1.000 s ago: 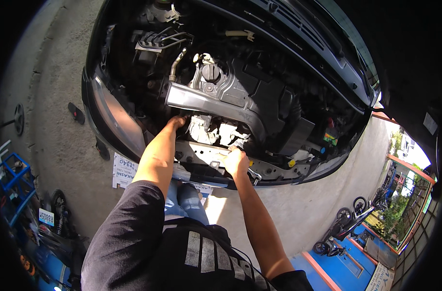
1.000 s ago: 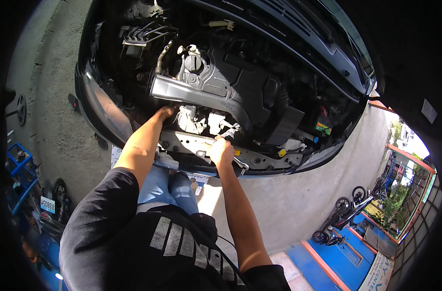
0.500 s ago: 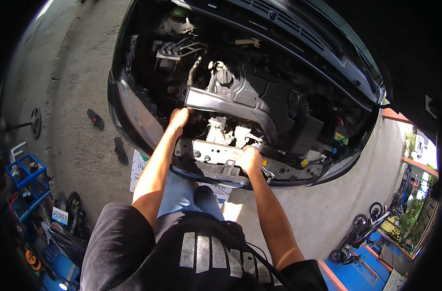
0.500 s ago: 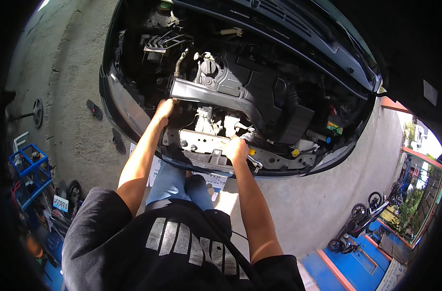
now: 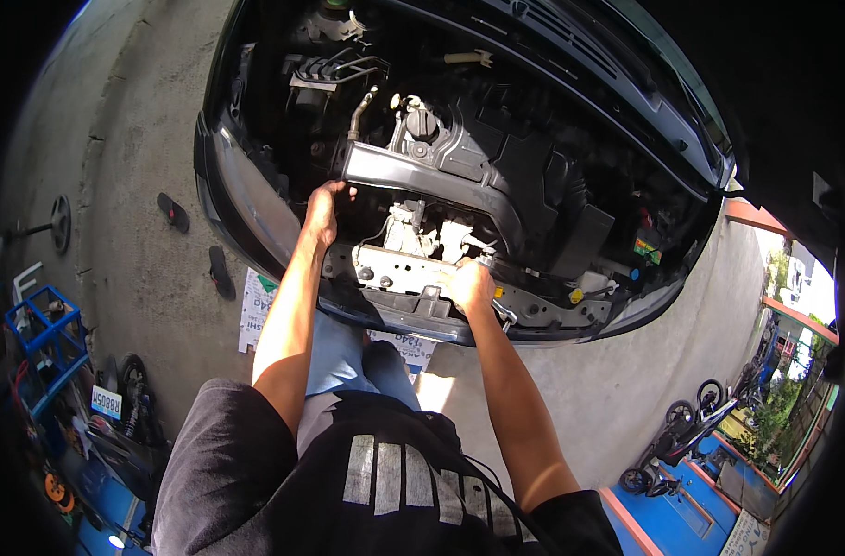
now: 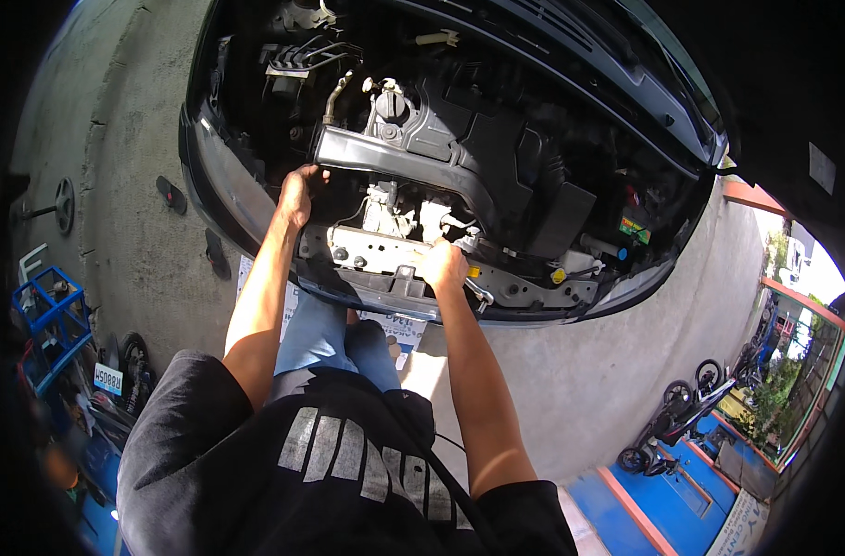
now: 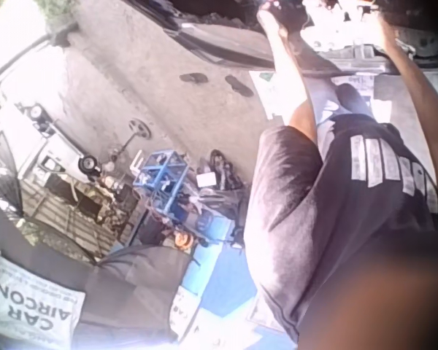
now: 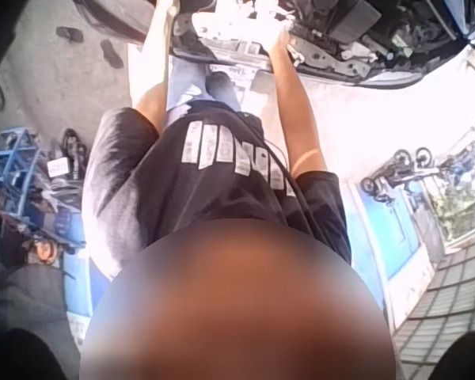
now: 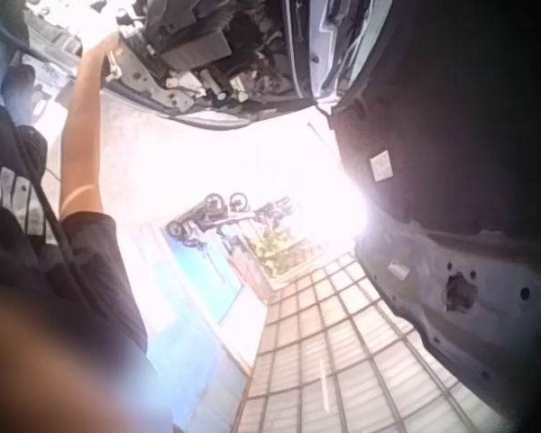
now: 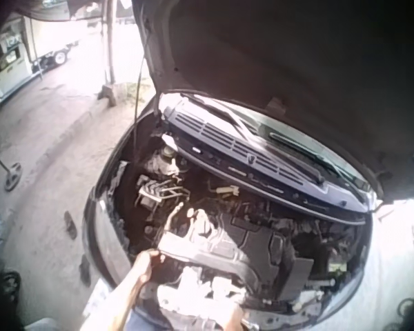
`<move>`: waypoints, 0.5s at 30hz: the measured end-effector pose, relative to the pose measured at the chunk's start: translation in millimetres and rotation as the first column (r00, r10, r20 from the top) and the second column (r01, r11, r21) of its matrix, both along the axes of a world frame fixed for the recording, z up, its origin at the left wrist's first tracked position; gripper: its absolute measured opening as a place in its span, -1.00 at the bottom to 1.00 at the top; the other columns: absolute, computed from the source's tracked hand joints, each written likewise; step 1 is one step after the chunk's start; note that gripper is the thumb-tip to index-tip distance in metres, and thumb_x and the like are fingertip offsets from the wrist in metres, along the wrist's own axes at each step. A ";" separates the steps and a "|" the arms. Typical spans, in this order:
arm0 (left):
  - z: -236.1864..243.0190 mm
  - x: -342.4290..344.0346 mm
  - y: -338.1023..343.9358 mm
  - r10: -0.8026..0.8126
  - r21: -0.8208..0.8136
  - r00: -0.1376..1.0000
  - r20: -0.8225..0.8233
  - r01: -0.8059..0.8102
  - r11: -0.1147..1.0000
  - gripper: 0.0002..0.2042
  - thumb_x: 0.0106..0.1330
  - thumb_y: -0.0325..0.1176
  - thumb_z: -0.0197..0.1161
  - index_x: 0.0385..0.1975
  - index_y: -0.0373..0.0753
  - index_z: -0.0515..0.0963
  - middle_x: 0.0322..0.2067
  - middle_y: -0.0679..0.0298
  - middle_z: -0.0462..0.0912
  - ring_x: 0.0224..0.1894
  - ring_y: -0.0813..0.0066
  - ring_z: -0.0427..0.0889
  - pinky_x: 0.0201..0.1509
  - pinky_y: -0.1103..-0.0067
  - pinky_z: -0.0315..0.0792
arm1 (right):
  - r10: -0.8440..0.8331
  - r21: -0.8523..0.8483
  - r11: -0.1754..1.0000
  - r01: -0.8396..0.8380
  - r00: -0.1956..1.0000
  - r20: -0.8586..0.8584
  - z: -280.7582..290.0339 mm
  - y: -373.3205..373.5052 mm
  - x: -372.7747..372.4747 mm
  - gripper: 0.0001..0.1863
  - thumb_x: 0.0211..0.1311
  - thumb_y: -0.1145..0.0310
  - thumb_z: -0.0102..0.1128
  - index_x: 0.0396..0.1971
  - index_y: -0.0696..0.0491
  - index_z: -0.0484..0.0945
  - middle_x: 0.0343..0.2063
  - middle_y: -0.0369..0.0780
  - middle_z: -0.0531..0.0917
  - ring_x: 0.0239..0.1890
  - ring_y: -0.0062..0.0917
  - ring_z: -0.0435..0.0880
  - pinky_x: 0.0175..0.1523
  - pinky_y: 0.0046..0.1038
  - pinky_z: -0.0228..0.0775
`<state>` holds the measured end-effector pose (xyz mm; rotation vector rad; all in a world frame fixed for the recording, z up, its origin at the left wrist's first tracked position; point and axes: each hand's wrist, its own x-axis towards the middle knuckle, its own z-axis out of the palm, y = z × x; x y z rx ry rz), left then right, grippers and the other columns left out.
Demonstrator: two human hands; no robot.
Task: The person removes a metal bracket from the engine bay of a car using a socket wrench, then places the bracket and tools on a cardboard sheet on the floor.
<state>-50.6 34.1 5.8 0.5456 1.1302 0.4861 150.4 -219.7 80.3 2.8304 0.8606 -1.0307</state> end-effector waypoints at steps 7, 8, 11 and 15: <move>9.8 -3.4 0.5 0.028 -0.058 0.993 -0.117 -0.035 0.998 -0.76 0.46 -0.19 0.08 -0.12 -0.13 0.65 -0.29 0.36 0.74 -0.02 0.44 0.59 0.29 0.14 0.20 | 0.006 -0.092 0.996 -0.011 0.998 -0.059 14.6 9.0 0.4 -0.37 0.06 -0.15 0.54 -0.01 0.03 0.73 -0.15 0.03 0.78 0.00 -0.09 0.75 0.12 -0.14 0.57; 10.1 -2.4 2.3 0.021 -0.046 0.990 -0.138 -0.028 0.999 -0.74 0.47 -0.17 0.08 -0.13 -0.14 0.65 -0.29 0.36 0.73 -0.02 0.44 0.58 0.29 0.12 0.19 | 0.011 -0.090 0.996 -0.014 0.999 -0.037 14.2 9.6 -0.2 -0.37 0.06 -0.16 0.54 -0.04 0.04 0.73 -0.16 0.01 0.78 -0.01 -0.09 0.76 0.10 -0.15 0.57; 6.1 4.5 5.5 0.030 -0.003 0.980 -0.198 -0.031 1.000 -0.74 0.46 -0.18 0.16 -0.17 -0.22 0.70 -0.28 0.33 0.72 -0.13 0.46 0.59 0.17 0.26 0.34 | 0.018 -0.055 0.998 -0.020 0.999 -0.036 9.1 5.1 0.6 -0.39 0.08 -0.15 0.52 -0.09 0.06 0.72 -0.18 -0.01 0.78 -0.03 -0.09 0.76 0.07 -0.15 0.57; -4.4 16.9 5.3 0.196 0.045 0.952 -0.236 -0.190 0.981 -0.74 0.34 -0.29 0.26 -0.19 -0.36 0.73 -0.33 0.24 0.72 -0.38 0.46 0.59 -0.17 0.47 0.42 | 0.073 -0.027 0.997 -0.072 0.997 0.028 -8.7 -3.4 2.5 -0.45 0.07 -0.13 0.53 -0.15 0.04 0.72 -0.21 -0.03 0.78 -0.06 -0.07 0.76 0.04 -0.15 0.58</move>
